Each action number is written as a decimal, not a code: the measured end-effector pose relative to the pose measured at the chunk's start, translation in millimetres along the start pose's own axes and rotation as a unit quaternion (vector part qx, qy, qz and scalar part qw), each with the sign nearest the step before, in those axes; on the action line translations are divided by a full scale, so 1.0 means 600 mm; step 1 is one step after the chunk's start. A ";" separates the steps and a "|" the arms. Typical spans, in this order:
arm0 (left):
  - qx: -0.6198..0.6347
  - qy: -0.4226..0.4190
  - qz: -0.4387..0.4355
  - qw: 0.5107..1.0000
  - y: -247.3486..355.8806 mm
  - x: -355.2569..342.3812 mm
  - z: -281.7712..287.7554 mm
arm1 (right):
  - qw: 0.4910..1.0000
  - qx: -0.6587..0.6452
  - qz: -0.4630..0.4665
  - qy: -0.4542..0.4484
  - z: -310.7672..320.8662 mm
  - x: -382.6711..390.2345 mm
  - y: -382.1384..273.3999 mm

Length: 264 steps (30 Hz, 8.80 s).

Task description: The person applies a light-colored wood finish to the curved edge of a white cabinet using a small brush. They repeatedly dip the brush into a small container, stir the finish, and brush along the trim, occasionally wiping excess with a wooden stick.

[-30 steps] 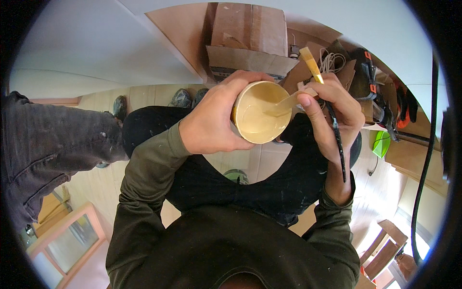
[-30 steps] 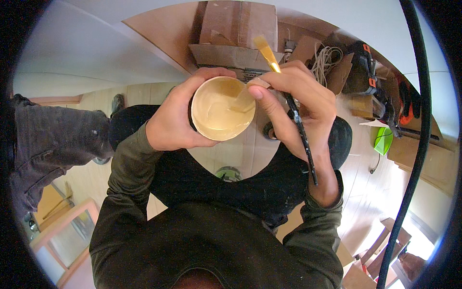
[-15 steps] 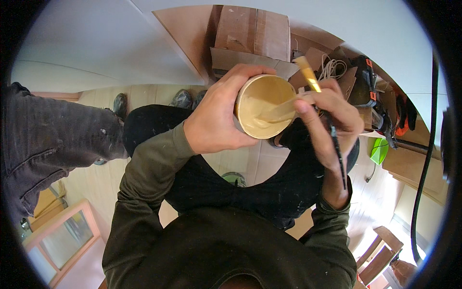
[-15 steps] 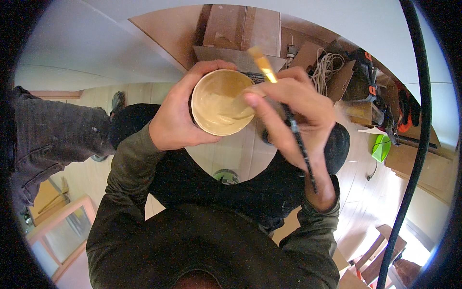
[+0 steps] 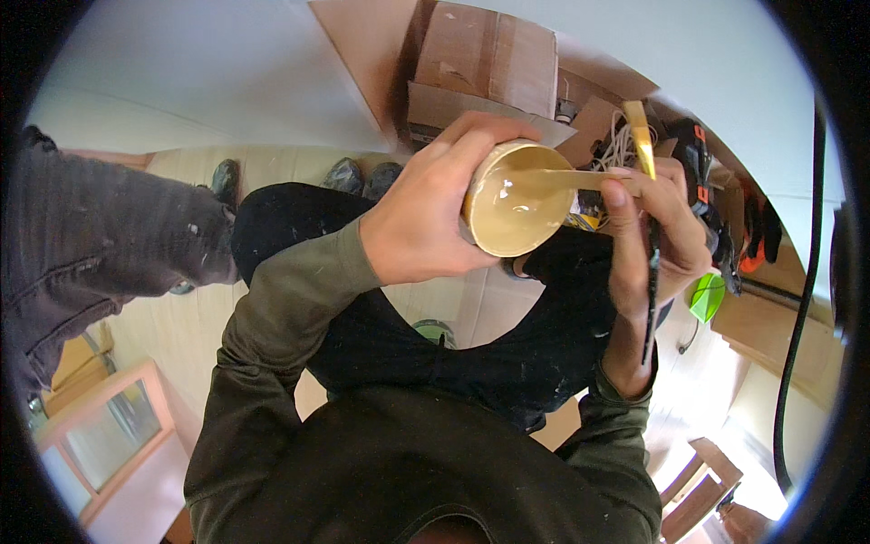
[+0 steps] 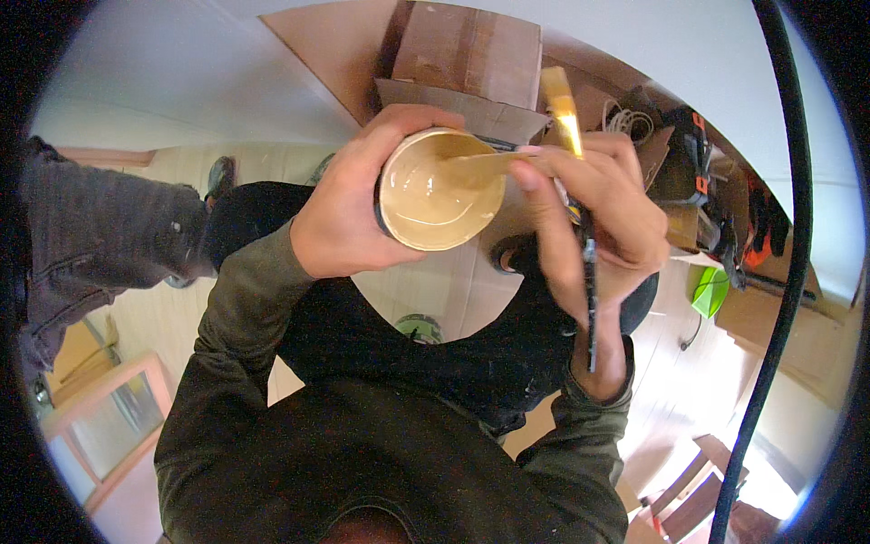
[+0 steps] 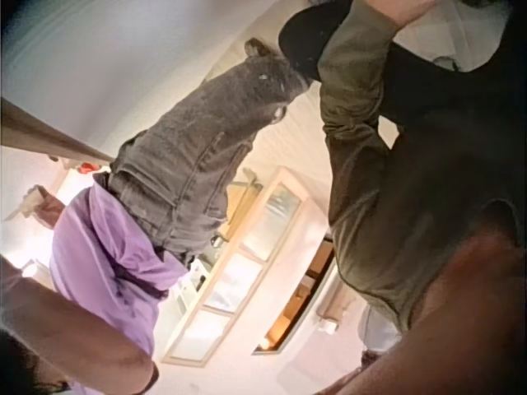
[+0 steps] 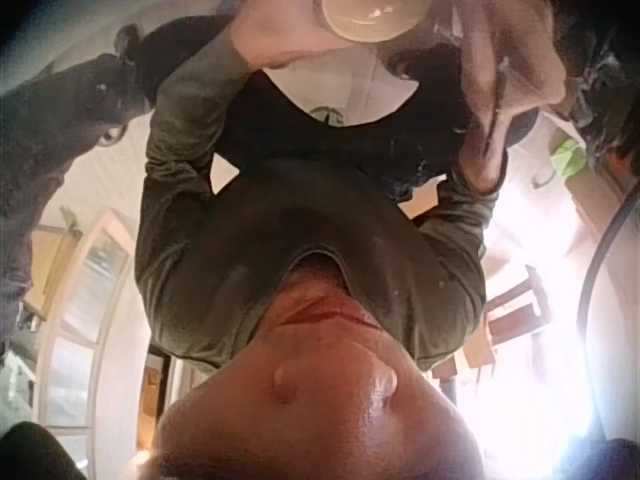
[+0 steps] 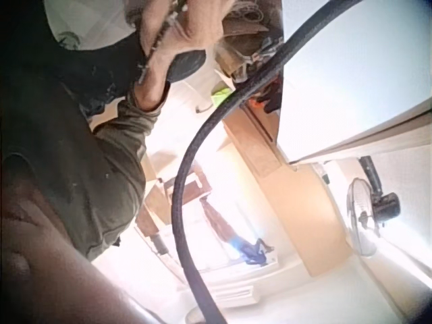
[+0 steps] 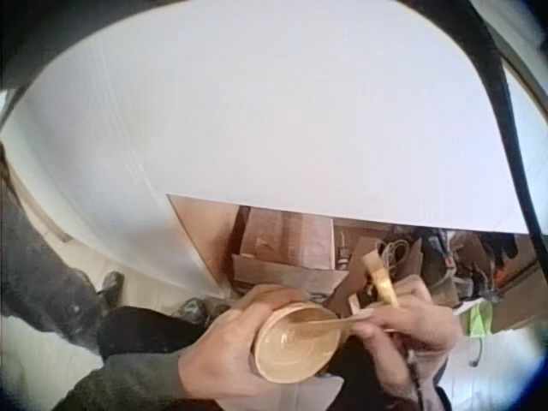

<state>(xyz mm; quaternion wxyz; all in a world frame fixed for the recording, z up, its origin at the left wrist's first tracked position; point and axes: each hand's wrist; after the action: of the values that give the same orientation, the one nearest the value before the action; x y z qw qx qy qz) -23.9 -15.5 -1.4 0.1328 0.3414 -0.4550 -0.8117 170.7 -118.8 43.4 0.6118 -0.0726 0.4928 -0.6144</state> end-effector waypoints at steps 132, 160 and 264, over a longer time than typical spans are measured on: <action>0.267 0.072 0.081 0.958 0.016 0.014 -0.002 | 0.964 -0.244 0.056 -0.090 0.003 0.008 0.012; 0.085 0.156 -0.028 0.984 -0.005 0.005 0.008 | 0.996 -0.045 0.043 -0.057 -0.035 0.020 0.003; -0.061 0.142 -0.081 0.985 -0.005 0.011 0.005 | 0.996 0.020 0.025 -0.081 -0.056 0.003 -0.020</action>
<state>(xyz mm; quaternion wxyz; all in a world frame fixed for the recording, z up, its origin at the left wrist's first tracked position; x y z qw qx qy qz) -30.6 -15.7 -5.7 0.1501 0.4806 -0.3518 -0.7892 138.7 -105.8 34.3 0.6661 -0.0980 0.4310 -0.6008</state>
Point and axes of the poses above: each hand's wrist, its own x-axis away from the middle knuckle, its own z-axis out of the back of the hand, y = z × x, and after that the axes turned 5 degrees about -z, right-handed
